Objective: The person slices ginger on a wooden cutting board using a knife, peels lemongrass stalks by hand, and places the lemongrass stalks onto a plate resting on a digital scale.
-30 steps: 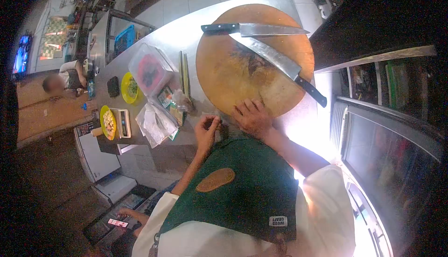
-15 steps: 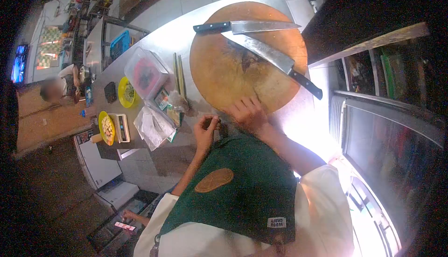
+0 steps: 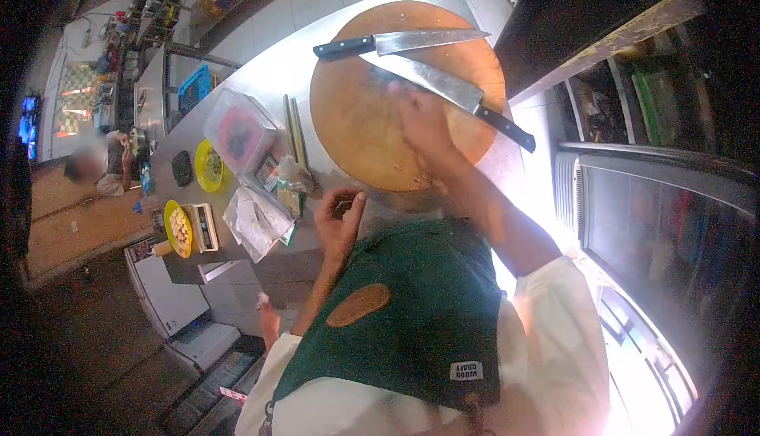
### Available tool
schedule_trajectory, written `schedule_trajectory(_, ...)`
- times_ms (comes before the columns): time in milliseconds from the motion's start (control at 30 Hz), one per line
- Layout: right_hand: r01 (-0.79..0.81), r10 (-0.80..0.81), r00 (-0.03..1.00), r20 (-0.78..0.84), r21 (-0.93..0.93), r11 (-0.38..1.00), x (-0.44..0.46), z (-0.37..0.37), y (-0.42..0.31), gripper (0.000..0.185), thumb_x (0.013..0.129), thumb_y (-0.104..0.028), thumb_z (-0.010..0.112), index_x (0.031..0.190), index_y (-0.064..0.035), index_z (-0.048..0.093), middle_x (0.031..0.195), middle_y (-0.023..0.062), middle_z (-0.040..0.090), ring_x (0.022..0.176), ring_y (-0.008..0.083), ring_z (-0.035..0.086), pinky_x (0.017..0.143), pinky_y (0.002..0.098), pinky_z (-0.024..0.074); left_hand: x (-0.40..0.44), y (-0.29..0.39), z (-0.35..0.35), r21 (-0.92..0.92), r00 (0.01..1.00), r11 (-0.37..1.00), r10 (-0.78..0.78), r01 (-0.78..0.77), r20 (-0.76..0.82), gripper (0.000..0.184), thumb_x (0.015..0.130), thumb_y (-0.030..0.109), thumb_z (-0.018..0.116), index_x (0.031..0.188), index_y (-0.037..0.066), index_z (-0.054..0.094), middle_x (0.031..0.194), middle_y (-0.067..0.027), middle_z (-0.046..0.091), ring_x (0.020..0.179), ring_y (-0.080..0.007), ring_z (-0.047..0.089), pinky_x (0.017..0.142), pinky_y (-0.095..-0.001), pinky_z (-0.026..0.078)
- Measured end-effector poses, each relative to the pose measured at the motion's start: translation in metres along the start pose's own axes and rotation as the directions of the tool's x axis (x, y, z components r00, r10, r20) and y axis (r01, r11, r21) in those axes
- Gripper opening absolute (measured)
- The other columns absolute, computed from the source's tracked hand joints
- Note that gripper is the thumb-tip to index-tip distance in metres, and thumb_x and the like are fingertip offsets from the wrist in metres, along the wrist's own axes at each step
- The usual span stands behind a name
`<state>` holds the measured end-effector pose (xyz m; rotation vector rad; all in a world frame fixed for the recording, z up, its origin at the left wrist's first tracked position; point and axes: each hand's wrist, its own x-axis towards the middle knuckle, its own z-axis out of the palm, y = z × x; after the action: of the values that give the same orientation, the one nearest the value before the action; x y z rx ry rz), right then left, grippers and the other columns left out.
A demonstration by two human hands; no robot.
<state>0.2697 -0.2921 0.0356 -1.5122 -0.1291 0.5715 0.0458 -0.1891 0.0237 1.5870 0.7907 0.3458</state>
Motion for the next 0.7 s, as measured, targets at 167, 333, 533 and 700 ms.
schedule_trajectory(167, -0.452, 0.374, 0.892, 0.254, 0.512, 0.73, -0.008, -0.041, -0.05, 0.052, 0.106, -0.047, 0.059, 0.067, -0.0191, 0.04, 0.053, -0.0074, 0.033, 0.041, 0.0051, 0.034, 0.038, 0.0258, 0.0192, 0.019, 0.032, 0.021, 0.345, 0.854, 0.781, 0.472, -0.52, 0.218, 0.013, 0.086, 0.001, 0.079, 0.096, 0.001, 0.07, 0.093, -0.0111, 0.07, 0.082, -0.0227, 0.068, 0.073, -0.0329, 0.054)
schedule_trajectory(333, -0.658, 0.39, 0.712, 0.584, 0.362, 0.66, -0.057, -0.095, -0.024, 0.047, 0.105, -0.041, 0.062, 0.068, -0.0178, 0.045, 0.054, -0.0064, 0.039, 0.042, 0.0036, 0.036, 0.038, 0.0221, 0.0261, 0.034, 0.013, 0.048, 0.29, 0.841, 0.796, 0.454, -0.531, 0.293, 0.014, 0.086, -0.001, 0.078, 0.098, 0.002, 0.071, 0.1, -0.012, 0.071, 0.088, -0.0274, 0.069, 0.077, -0.0367, 0.056)
schedule_trajectory(533, -0.231, 0.319, 0.939, 0.125, -0.457, 0.859, -0.126, -0.13, 0.06, 0.019, 0.101, -0.026, 0.068, 0.094, -0.0087, 0.069, 0.06, -0.0002, 0.057, 0.051, 0.0111, 0.057, 0.051, 0.03, 0.0463, 0.036, 0.008, 0.061, 0.287, 0.691, 0.644, 0.553, -0.709, 0.466, 0.018, 0.084, -0.001, 0.079, 0.099, 0.003, 0.071, 0.119, -0.0137, 0.072, 0.111, -0.0347, 0.068, 0.094, -0.0434, 0.056)
schedule_trajectory(700, 0.13, -0.117, 0.991, 0.065, -0.675, 0.726, -0.145, -0.115, 0.096, 0.03, 0.09, -0.023, 0.078, 0.119, -0.0149, 0.074, 0.06, 0.0132, 0.057, 0.054, 0.0262, 0.063, 0.059, 0.0384, 0.0504, 0.051, 0.013, 0.065, 0.196, 0.515, 0.515, 0.6, -0.834, 0.613, 0.016, 0.083, 0.001, 0.077, 0.096, 0.004, 0.069, 0.131, -0.0137, 0.07, 0.121, -0.0368, 0.066, 0.1, -0.0455, 0.055)
